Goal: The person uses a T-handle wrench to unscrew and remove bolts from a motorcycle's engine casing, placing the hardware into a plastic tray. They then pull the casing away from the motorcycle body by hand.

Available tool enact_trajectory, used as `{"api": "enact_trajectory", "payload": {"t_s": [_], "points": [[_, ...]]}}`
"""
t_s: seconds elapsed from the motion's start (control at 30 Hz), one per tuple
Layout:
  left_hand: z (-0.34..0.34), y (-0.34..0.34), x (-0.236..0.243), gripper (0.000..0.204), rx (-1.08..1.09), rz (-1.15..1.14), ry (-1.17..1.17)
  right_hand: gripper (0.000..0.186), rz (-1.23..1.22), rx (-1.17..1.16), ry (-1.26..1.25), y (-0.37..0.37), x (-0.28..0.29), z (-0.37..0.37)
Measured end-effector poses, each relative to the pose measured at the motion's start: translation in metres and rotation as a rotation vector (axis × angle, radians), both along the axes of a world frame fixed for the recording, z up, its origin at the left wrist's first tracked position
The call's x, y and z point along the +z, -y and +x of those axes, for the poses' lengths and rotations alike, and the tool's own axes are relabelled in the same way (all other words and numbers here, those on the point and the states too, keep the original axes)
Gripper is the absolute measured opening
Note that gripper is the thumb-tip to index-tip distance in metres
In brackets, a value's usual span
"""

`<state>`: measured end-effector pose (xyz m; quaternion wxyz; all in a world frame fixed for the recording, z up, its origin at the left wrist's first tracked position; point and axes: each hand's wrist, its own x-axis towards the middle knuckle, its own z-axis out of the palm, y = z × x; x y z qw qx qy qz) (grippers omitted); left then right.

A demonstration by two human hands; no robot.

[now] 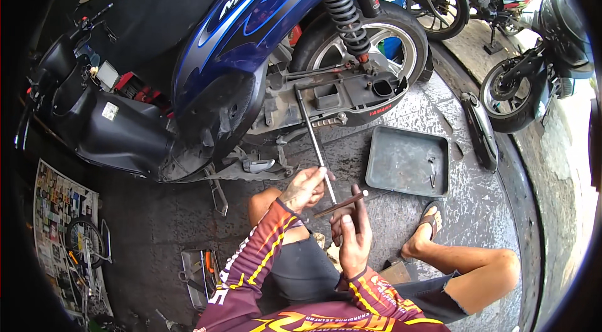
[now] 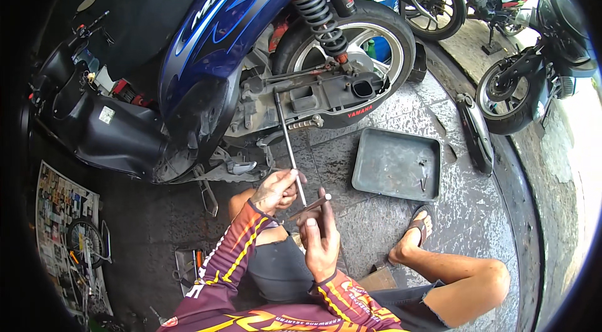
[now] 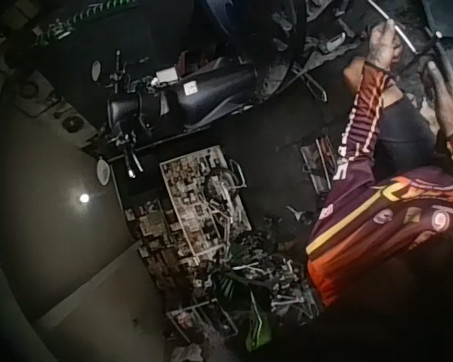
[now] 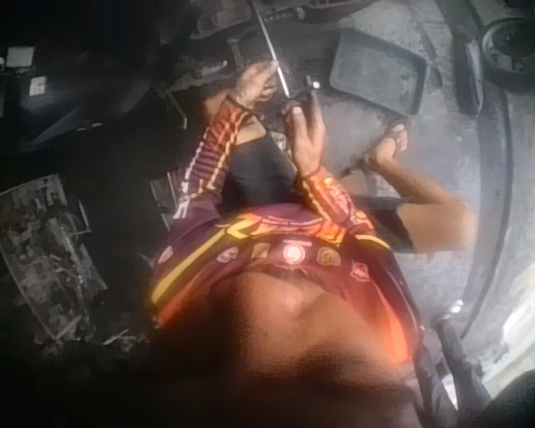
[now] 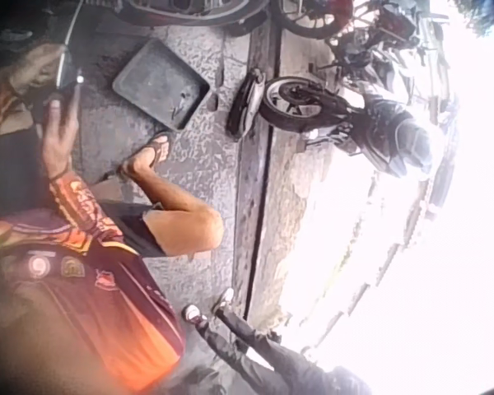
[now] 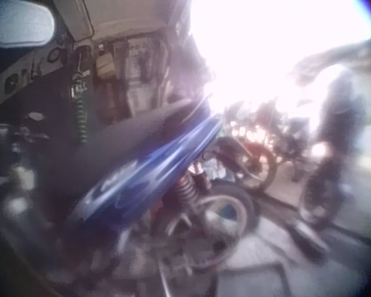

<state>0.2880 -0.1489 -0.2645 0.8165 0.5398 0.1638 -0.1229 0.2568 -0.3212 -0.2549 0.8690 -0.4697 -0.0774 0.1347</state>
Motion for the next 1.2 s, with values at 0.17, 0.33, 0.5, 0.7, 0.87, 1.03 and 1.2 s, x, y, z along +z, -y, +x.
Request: {"api": "enact_trajectory", "payload": {"t_s": [0.17,0.33,0.5,0.7,0.87,1.03,1.2], "points": [[0.019,-0.005,0.01,0.026,-0.126,-0.085,-0.024,0.049,-0.472,0.561,0.388,-0.018,-0.023,-0.021],[0.008,-0.012,0.003,0.021,-0.098,-0.1,-0.043,0.053,0.003,0.08,-0.198,-0.007,-0.005,-0.015],[0.014,-0.014,0.005,0.021,-0.114,-0.133,-0.032,0.055,-0.264,0.359,-0.371,-0.014,-0.054,-0.021],[0.02,-0.01,0.007,0.022,-0.085,-0.171,-0.02,0.068,-0.225,0.591,0.575,0.002,-0.026,0.008],[0.024,-0.014,0.021,0.022,-0.041,-0.208,0.028,0.075,0.106,0.264,-0.088,-0.002,0.004,0.001],[0.022,-0.011,0.002,0.024,0.006,-0.182,0.019,0.06,0.02,0.449,-0.495,0.003,-0.042,-0.001],[0.024,-0.004,0.009,0.023,0.108,-0.154,-0.012,0.052,0.043,0.029,-0.343,-0.007,-0.011,0.02]]}}
